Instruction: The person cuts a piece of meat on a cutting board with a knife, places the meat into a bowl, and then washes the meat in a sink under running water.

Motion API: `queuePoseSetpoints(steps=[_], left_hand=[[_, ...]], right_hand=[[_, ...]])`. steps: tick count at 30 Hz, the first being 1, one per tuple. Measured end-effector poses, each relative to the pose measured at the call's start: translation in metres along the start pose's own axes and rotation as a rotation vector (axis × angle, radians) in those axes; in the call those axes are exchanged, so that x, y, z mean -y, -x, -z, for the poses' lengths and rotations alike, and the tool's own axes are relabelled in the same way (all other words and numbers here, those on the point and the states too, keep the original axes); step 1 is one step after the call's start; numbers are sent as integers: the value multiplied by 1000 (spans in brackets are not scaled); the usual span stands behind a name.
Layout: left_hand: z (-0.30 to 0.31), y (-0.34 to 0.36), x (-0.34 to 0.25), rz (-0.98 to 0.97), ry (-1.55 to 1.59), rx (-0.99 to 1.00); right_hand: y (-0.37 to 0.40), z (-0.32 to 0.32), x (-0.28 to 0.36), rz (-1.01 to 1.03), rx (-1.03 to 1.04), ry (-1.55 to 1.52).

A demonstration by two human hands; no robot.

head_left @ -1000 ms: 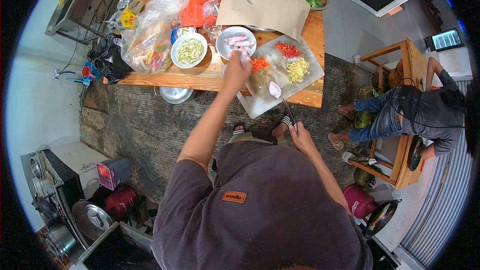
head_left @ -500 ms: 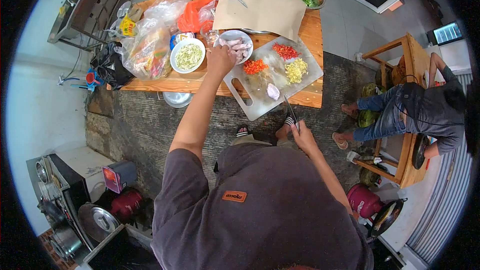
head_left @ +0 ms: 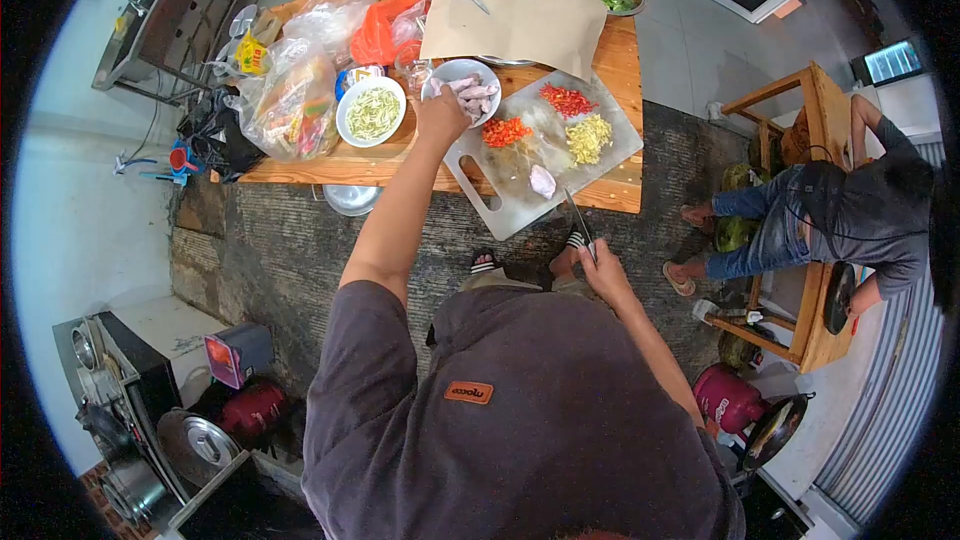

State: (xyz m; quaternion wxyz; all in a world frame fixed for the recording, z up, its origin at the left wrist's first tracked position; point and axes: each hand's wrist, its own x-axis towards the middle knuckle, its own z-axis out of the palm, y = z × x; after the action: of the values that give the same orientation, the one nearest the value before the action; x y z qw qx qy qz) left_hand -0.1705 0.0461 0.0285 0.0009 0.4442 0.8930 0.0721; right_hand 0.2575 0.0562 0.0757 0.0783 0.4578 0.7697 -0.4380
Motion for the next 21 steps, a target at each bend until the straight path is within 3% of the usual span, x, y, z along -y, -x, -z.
queuePoseSetpoints(steps=[3,6,12,15,19,21], left_hand=[[27,0,-8,106,80,102],[30,-14,10,290,365,296],[16,-31,51,180,710,207],[14,-34,61,179,792,253],[3,-32,67,290,938,282],[-22,-34,75,230,897,51]], right_hand=[[2,1,-4,-20,-31,-21],[0,-2,-12,-28,-30,-15],[2,-3,-9,-27,-44,-67],[-3,-5,-9,-31,-36,-51],[-6,-4,-4,8,-48,-64],[-8,-3,-1,-6,-41,-52]])
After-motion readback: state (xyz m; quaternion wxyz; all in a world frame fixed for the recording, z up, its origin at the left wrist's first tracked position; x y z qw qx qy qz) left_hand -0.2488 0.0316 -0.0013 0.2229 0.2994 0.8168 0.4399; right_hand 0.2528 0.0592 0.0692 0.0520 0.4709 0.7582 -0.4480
